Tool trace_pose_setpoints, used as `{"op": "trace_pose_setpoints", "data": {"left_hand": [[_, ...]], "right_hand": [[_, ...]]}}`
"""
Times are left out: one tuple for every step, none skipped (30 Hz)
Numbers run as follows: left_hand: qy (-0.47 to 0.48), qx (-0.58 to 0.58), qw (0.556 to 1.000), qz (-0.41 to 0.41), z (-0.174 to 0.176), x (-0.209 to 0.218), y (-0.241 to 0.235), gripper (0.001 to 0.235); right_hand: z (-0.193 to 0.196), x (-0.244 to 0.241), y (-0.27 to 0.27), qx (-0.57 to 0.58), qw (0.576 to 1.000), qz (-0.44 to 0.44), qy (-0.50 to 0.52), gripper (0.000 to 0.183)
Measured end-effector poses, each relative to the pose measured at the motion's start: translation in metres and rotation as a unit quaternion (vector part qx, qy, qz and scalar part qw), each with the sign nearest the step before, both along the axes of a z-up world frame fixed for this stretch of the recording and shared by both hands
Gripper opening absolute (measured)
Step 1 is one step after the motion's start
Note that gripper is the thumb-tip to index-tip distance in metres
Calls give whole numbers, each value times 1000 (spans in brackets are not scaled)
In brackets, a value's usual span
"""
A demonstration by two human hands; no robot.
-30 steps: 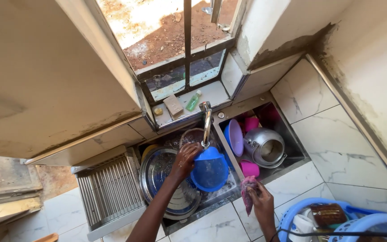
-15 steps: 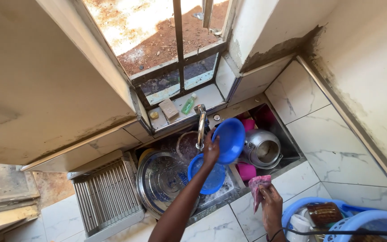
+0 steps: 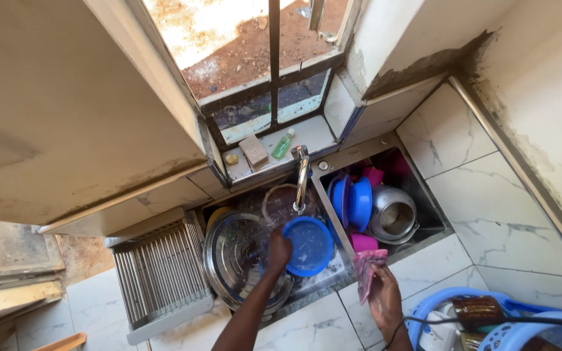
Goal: The person washes a green plastic bowl, a red grater, a purple bowl, and a blue bowl in a kitchen sink using a pink sponge and running water. The person scrubs each item thoroughly and rinses them under the tap.
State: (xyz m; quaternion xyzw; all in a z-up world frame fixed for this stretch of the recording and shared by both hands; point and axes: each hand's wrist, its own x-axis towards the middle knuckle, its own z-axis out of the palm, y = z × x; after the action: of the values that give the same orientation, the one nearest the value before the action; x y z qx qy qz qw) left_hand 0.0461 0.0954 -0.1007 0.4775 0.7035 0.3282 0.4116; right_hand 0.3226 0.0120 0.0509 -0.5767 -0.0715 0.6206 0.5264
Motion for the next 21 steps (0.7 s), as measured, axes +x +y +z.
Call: {"op": "trace_pose_setpoints", "data": {"left_hand": [[-3,-5,1000,2,-19,-3,-3,53],[45,-64,997,-17,-37,-6,-5,57],[94,-117,988,-34,-54,-11,-1,65],[93,-118,988,-32,-62,-10,-1,65],[109,-104,988,-11,-70,-8,2,50],[125,-91,988,10,-78,-6,4,35],[125,-90,988,13,-68,-4,7,35],[119,-80,989,21,-58,-2,11,39],[113,-73,991,27,-47,-1,9,44],[113,-75,990,27,-49,-2,11,44],[94,-88,991,43,-51,-4,13,33],[75,-100,990,58,-52,-5,14,23],[78,-101,990,60,-48,-8,10,23],[82,-73,993,44,-44,-11,6,21],[88,-44,995,29,-39,-15,3,26],[92,-44,994,31,-18,-16,-8,26],[126,-7,991,31,3,-18,-17,21],[160,30,986,31,25,-20,-27,20],[166,32,985,33,54,-26,-34,20],[140,124,981,46,83,-31,-42,21],[113,214,969,57,112,-34,-50,24]], "right_hand": [[11,-5,0,-5,1000,2,-3,24],[22,-11,1,-17,997,-6,77,33],[32,-19,7,-23,987,-14,158,43],[30,-20,3,-24,987,-11,157,43],[27,-20,1,-29,987,-6,161,43],[24,-20,-1,-34,986,-1,165,43],[23,-21,-1,-33,986,2,165,43],[22,-22,-2,-50,989,-10,139,37],[21,-23,-7,-70,991,-24,112,31],[13,-21,-9,-72,991,-23,113,31],[5,-20,-12,-76,990,-28,113,29],[-2,-18,-15,-81,990,-33,114,27],[-5,-18,-15,-82,989,-31,116,27],[-7,-18,-16,-96,989,-35,108,21],[-11,-19,-15,-109,988,-37,101,15],[-15,-18,-14,-109,988,-35,105,15],[-18,-18,-13,-87,989,-17,117,21],[-22,-19,-12,-65,989,0,130,28],[-2,-29,-6,-63,989,2,135,28],[18,-39,0,-77,982,4,172,35],[38,-47,6,-90,974,7,208,44]]}}
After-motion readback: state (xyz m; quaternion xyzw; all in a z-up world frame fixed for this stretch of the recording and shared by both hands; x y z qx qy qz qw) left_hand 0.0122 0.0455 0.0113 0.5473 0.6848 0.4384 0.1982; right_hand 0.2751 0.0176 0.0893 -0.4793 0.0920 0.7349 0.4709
